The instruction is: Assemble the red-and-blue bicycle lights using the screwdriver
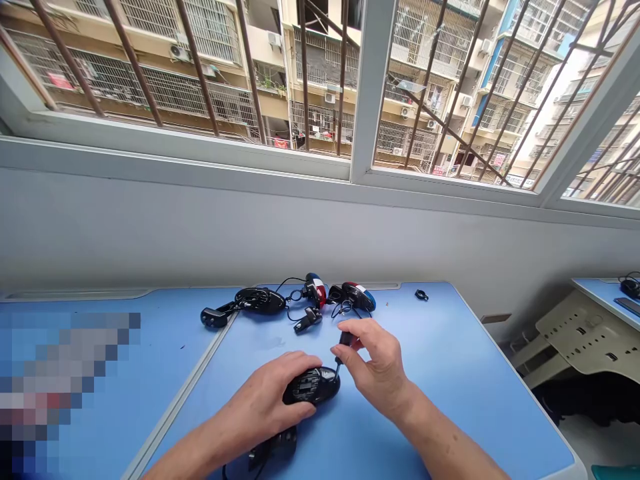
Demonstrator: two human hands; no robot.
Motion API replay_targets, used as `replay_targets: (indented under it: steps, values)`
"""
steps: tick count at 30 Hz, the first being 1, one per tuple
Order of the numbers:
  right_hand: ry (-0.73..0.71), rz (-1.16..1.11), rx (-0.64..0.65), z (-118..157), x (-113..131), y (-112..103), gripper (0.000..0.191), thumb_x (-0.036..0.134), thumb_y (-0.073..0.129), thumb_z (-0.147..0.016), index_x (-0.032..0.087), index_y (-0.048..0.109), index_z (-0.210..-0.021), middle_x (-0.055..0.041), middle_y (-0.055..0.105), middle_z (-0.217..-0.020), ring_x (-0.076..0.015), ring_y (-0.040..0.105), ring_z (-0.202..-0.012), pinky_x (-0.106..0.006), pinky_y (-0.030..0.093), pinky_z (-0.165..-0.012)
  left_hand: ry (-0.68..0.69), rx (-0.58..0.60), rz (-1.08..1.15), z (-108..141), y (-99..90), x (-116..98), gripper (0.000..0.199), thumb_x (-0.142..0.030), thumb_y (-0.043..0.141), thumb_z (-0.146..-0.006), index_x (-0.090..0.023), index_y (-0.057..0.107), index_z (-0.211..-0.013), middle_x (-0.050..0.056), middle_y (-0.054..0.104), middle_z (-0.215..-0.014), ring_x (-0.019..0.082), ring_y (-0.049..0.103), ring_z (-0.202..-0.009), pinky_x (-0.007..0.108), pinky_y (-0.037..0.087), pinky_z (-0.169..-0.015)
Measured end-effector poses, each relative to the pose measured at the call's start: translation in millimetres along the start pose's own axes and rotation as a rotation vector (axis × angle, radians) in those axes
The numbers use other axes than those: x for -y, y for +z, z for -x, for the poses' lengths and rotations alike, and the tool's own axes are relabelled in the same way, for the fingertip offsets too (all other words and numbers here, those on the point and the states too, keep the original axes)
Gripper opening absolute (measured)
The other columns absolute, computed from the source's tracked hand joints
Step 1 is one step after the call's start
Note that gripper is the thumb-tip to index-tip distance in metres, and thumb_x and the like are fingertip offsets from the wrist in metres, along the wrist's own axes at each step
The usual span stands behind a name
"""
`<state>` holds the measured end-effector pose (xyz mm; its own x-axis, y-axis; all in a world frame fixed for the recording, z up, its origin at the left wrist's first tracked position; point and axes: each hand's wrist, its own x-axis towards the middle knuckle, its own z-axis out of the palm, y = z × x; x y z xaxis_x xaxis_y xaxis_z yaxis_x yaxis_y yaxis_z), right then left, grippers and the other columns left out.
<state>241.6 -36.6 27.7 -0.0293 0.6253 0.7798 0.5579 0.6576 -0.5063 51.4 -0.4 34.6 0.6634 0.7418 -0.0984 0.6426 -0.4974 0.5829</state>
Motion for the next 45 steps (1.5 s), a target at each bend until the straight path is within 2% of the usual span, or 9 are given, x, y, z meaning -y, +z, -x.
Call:
replay_targets:
  steps: [7, 16, 22, 25, 30, 34, 39, 42, 45]
  values:
    - [0.031, -0.087, 0.058, 1, -4, -2, 0.026, 0.014, 0.060, -0.085, 0.025, 0.062, -0.109, -0.0028, 0.067, -0.089, -0.0135, 0.063, -0.071, -0.027, 0.059, -0.062, 0.013, 0.009, 0.041, 0, 0.1, 3, 0.033, -0.022, 0.057, -0.068, -0.024, 0.063, -0.101, 0.002, 0.061, -0.092, 0.025, 0.055, -0.090, 0.031, 0.042, -0.076]
    - [0.156, -0.381, 0.312, -1, -3, -14, 0.019, 0.017, 0.057, -0.090, 0.025, 0.061, -0.107, -0.0038, 0.071, -0.093, -0.0168, 0.066, -0.084, -0.031, 0.057, -0.069, 0.027, -0.008, 0.059, 0, 4.2, 7, 0.034, -0.020, 0.056, -0.066, -0.025, 0.062, -0.099, 0.002, 0.060, -0.090, 0.024, 0.055, -0.087, 0.030, 0.041, -0.074]
    - [0.022, -0.180, 0.140, -3, 3, -6, 0.018, 0.024, 0.059, -0.088, 0.024, 0.061, -0.106, -0.0054, 0.063, -0.092, -0.0178, 0.060, -0.084, -0.032, 0.054, -0.067, 0.031, -0.020, 0.058, 0, 4.9, 7, 0.032, -0.021, 0.057, -0.067, -0.024, 0.062, -0.098, 0.002, 0.060, -0.090, 0.024, 0.055, -0.088, 0.030, 0.041, -0.074]
    - [-0.030, -0.120, 0.064, -4, 5, -1, 0.022, 0.018, 0.061, -0.087, 0.026, 0.062, -0.108, -0.0031, 0.057, -0.088, -0.0153, 0.056, -0.077, -0.029, 0.053, -0.062, 0.029, -0.019, 0.048, -1, 4.8, 6, 0.033, -0.020, 0.057, -0.066, -0.024, 0.062, -0.099, 0.002, 0.061, -0.091, 0.023, 0.054, -0.088, 0.030, 0.041, -0.075]
    - [-0.040, -0.145, 0.102, -4, 5, -4, 0.032, 0.009, 0.059, -0.086, 0.028, 0.062, -0.112, -0.0022, 0.063, -0.086, -0.0152, 0.059, -0.077, -0.029, 0.054, -0.065, 0.022, -0.010, 0.038, -1, 3.2, 4, 0.034, -0.021, 0.058, -0.067, -0.023, 0.063, -0.101, 0.002, 0.061, -0.091, 0.024, 0.054, -0.089, 0.031, 0.042, -0.076]
    - [-0.045, -0.170, 0.143, -2, 6, -8, 0.038, 0.006, 0.055, -0.087, 0.028, 0.058, -0.117, -0.0038, 0.069, -0.096, -0.0162, 0.061, -0.081, -0.030, 0.054, -0.066, 0.004, -0.004, 0.035, -1, 1.7, 3, 0.035, -0.021, 0.058, -0.067, -0.023, 0.063, -0.102, 0.003, 0.061, -0.093, 0.024, 0.055, -0.090, 0.031, 0.042, -0.076]
    - [-0.053, -0.114, 0.106, 1, 5, -4, 0.031, 0.012, 0.052, -0.089, 0.025, 0.054, -0.117, -0.0065, 0.066, -0.100, -0.0178, 0.060, -0.085, -0.030, 0.053, -0.063, -0.002, 0.005, 0.026, -1, 0.3, 1, 0.035, -0.021, 0.058, -0.066, -0.022, 0.063, -0.101, 0.003, 0.061, -0.092, 0.025, 0.055, -0.091, 0.031, 0.042, -0.076]
    - [-0.080, -0.048, 0.040, 1, 3, -1, 0.025, 0.019, 0.060, -0.086, 0.025, 0.056, -0.111, -0.0051, 0.060, -0.091, -0.0181, 0.056, -0.081, -0.030, 0.052, -0.059, -0.001, 0.009, 0.015, -1, 0.0, 0, 0.032, -0.021, 0.058, -0.066, -0.023, 0.063, -0.097, 0.003, 0.062, -0.093, 0.025, 0.055, -0.092, 0.031, 0.042, -0.077]
    - [-0.079, -0.016, -0.015, 0, 4, 0, 0.024, 0.015, 0.062, -0.085, 0.025, 0.057, -0.105, -0.0025, 0.058, -0.083, -0.0153, 0.053, -0.072, -0.028, 0.051, -0.056, -0.012, 0.015, 0.010, -1, 0.1, 1, 0.033, -0.022, 0.059, -0.066, -0.025, 0.063, -0.099, 0.003, 0.062, -0.094, 0.025, 0.055, -0.093, 0.031, 0.043, -0.078]
